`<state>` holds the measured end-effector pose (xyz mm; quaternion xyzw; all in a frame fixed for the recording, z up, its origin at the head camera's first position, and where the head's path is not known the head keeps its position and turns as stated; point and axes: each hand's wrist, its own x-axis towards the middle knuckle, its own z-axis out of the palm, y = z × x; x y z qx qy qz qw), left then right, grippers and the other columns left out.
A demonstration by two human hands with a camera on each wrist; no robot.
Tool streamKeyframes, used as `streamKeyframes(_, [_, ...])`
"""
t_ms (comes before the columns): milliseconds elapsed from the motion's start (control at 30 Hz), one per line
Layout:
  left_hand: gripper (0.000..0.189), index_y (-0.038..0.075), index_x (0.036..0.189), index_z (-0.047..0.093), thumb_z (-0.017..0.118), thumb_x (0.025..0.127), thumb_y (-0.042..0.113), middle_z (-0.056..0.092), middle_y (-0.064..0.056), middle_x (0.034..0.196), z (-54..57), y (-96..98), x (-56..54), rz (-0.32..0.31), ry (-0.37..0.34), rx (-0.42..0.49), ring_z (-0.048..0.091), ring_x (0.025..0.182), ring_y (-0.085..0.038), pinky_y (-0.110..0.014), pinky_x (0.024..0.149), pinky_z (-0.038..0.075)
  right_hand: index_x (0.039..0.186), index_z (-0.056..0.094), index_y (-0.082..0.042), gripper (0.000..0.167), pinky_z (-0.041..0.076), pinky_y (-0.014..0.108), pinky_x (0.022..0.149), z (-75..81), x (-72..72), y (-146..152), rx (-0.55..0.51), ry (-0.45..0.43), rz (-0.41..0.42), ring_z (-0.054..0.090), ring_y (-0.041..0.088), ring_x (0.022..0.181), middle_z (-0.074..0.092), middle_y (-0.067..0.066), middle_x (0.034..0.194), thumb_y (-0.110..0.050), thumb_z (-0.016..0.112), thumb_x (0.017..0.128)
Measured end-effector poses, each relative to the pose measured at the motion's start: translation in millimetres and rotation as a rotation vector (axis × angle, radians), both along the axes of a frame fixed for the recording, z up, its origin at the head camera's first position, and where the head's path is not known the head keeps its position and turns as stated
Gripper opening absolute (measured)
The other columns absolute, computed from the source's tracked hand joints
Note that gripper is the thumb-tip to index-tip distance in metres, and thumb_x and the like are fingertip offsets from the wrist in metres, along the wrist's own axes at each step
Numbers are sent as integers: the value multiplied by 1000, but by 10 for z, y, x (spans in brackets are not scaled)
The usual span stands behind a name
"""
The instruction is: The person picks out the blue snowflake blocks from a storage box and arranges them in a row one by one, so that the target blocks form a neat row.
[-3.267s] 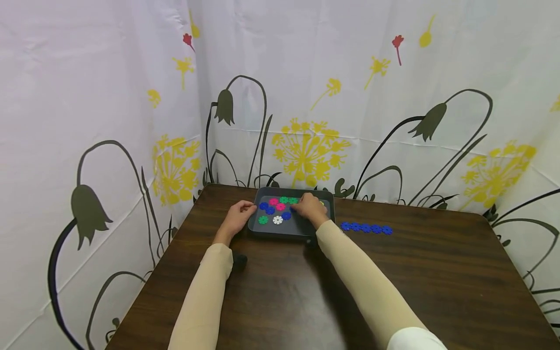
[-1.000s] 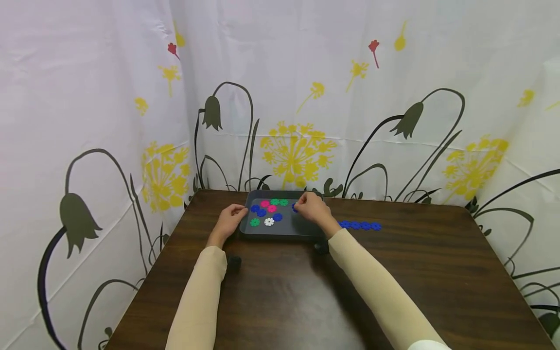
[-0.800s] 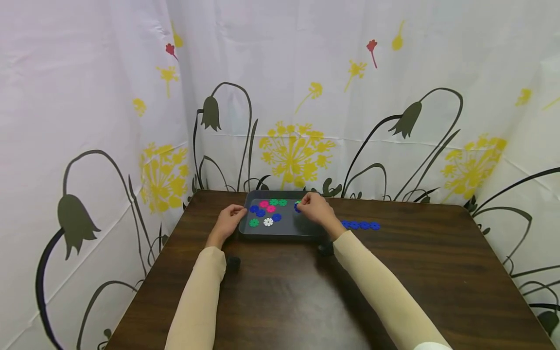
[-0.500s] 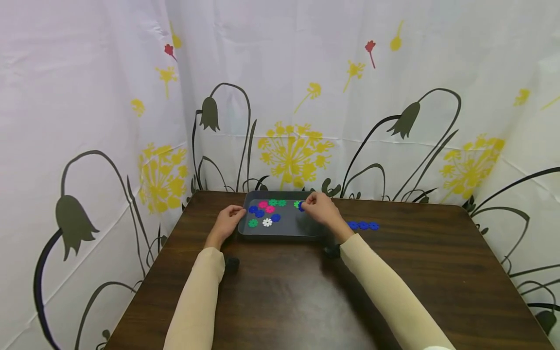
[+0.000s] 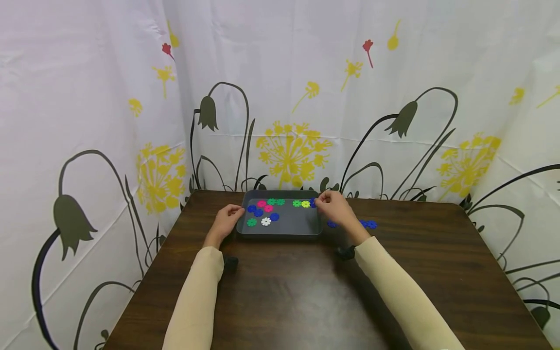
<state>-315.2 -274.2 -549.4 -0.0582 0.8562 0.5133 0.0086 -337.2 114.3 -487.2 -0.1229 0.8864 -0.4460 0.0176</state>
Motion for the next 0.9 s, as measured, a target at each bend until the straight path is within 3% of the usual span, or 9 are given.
streamKeyframes(133, [46,0,143,59,57,113,35,61,-24,141,11,9,20,6,-7,1,56,131,-37,-55,117,44,101,70,-8,27,52,32,68,9,-10,154,-20,16,3,72,27,81,76,10,90,-32,62,108])
streamKeyframes(333, [46,0,142,59,57,113,36,62,-24,138,12,8,21,3,-8,-4,56,128,-37,-54,115,45,106,72,-6,29,53,34,68,17,-14,381,-64,13,17,72,45,93,78,22,98,-33,62,110])
streamKeyframes(433, [46,0,142,59,57,113,35,62,-24,138,15,3,5,0,-5,-1,56,127,-36,-52,114,45,109,73,-5,31,55,34,72,21,-19,487,-81,11,23,72,45,98,78,24,104,-34,62,111])
streamKeyframes(533, [46,0,143,59,58,113,35,62,-23,138,15,-2,-10,1,-7,-2,56,128,-35,-52,115,44,111,73,-4,33,56,32,74,22,-24,589,-91,6,20,73,38,95,78,21,104,-36,62,111])
streamKeyframes(700, [48,-1,143,59,58,113,36,62,-24,137,13,-1,-4,-2,-4,-9,56,128,-36,-53,115,44,111,72,0,35,55,32,69,19,-12,750,-122,-8,0,67,23,78,75,7,87,-34,63,110])
streamKeyframes(900, [45,-1,142,60,57,113,33,61,-24,135,28,20,23,0,16,10,56,127,-36,-53,113,43,115,68,5,36,57,35,69,31,39,944,-165,-48,-17,63,18,71,71,-4,82,-30,63,110])
